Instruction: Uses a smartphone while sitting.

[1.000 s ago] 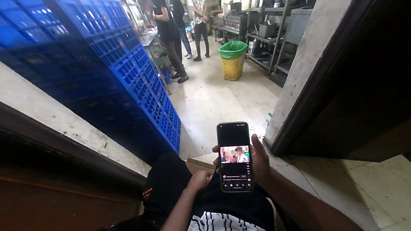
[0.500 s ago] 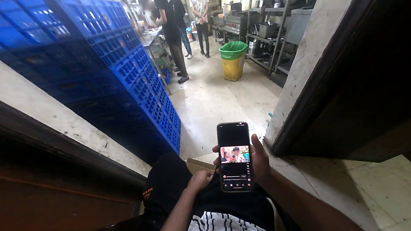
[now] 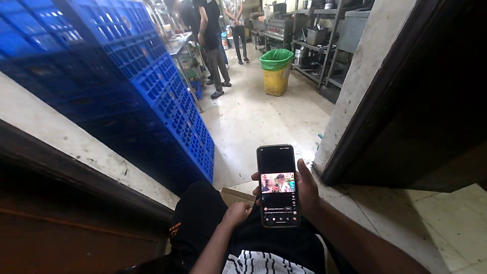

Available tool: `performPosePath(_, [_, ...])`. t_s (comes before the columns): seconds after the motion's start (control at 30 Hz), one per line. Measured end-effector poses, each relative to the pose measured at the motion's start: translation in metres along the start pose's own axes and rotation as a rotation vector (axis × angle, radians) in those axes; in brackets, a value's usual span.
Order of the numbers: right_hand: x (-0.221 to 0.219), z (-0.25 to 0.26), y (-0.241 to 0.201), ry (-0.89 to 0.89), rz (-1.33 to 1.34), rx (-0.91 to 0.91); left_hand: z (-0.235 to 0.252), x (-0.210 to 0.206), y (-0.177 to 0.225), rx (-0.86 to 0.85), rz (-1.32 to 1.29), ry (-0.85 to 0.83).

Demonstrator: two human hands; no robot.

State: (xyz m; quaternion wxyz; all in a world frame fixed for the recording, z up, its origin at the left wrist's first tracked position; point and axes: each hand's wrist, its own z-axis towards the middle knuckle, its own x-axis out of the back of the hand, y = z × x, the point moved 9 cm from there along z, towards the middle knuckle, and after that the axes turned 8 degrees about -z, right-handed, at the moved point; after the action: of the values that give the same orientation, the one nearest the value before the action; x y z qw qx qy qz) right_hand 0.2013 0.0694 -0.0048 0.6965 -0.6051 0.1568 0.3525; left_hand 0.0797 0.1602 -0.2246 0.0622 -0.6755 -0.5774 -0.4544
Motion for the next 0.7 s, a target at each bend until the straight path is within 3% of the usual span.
performPosePath(0.1, [0.017,0.000,0.010,-0.044,0.025,-0.006,0.001,0.000,-0.001,0.003,-0.010,0.014])
performPosePath(0.7, [0.023,0.000,0.012,-0.023,-0.019,0.005,-0.002,0.001,0.001,0.000,0.017,0.002])
